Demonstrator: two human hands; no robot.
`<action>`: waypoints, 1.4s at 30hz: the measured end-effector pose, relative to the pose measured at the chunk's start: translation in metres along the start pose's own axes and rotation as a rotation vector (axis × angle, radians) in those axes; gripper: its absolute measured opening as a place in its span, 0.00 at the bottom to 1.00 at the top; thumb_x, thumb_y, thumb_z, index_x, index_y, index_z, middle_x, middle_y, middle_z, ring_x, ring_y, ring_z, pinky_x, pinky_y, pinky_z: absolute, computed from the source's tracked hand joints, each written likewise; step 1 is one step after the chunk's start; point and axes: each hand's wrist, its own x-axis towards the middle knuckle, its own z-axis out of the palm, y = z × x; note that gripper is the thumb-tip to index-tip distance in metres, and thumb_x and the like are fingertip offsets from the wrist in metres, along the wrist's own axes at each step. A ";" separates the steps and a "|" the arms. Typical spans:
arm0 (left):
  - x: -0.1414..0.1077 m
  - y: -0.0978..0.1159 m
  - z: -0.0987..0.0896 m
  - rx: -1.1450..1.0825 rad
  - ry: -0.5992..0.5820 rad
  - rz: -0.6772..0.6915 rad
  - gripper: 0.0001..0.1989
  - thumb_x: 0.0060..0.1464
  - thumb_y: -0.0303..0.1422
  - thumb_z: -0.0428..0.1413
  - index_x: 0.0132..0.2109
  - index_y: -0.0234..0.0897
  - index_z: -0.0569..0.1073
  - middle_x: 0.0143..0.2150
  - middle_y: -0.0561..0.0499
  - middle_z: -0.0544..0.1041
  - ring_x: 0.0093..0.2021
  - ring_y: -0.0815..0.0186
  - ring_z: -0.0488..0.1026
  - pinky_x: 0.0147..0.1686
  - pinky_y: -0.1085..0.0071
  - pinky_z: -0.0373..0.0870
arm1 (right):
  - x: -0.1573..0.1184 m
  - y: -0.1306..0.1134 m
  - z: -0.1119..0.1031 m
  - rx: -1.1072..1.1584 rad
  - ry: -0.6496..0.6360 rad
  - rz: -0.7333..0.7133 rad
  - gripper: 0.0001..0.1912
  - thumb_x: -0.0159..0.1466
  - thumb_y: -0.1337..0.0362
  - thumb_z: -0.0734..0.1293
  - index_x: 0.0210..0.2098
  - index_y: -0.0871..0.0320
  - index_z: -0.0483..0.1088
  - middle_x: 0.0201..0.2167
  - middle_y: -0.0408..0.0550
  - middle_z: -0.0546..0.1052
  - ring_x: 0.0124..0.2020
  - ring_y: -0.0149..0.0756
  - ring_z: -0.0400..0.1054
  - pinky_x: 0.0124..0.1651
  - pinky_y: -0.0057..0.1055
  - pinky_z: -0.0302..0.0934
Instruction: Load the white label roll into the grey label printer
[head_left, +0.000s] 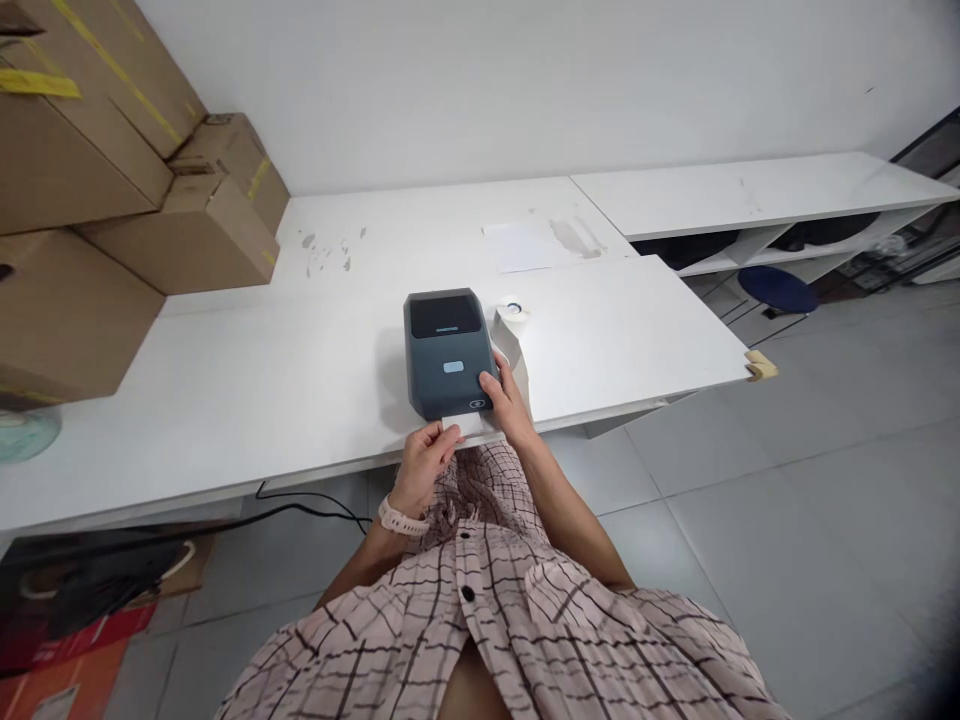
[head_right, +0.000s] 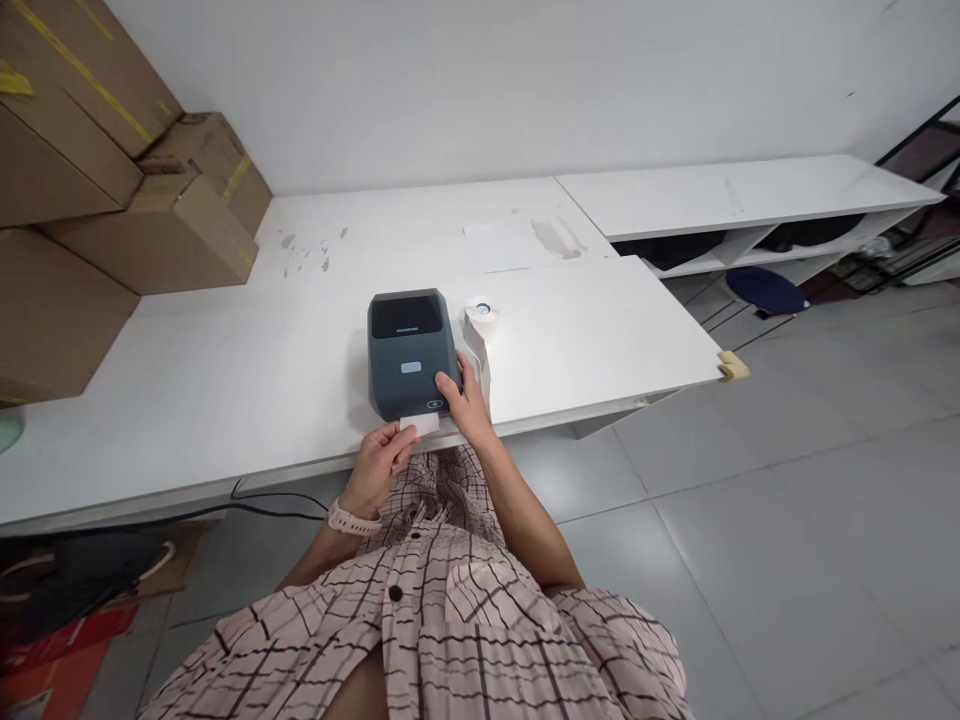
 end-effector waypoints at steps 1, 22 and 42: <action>0.001 0.004 -0.001 0.010 -0.004 0.024 0.25 0.52 0.48 0.62 0.21 0.40 0.61 0.16 0.60 0.54 0.20 0.73 0.51 0.32 0.69 0.66 | -0.001 -0.001 0.001 -0.028 0.021 -0.017 0.36 0.67 0.44 0.61 0.69 0.55 0.55 0.67 0.55 0.67 0.67 0.48 0.62 0.68 0.48 0.60; 0.006 0.022 -0.043 -0.002 0.366 0.282 0.16 0.58 0.43 0.58 0.28 0.37 0.75 0.20 0.55 0.63 0.22 0.73 0.58 0.22 0.74 0.57 | -0.037 -0.043 0.005 -0.543 0.038 -0.454 0.21 0.71 0.53 0.61 0.62 0.48 0.63 0.68 0.50 0.66 0.72 0.50 0.53 0.70 0.56 0.51; 0.128 0.044 -0.044 0.310 0.321 0.265 0.32 0.48 0.35 0.66 0.60 0.39 0.68 0.58 0.39 0.72 0.57 0.55 0.71 0.52 0.61 0.71 | 0.134 -0.130 -0.021 -0.076 -0.114 -0.438 0.46 0.64 0.28 0.52 0.74 0.42 0.41 0.75 0.47 0.51 0.76 0.47 0.44 0.73 0.53 0.48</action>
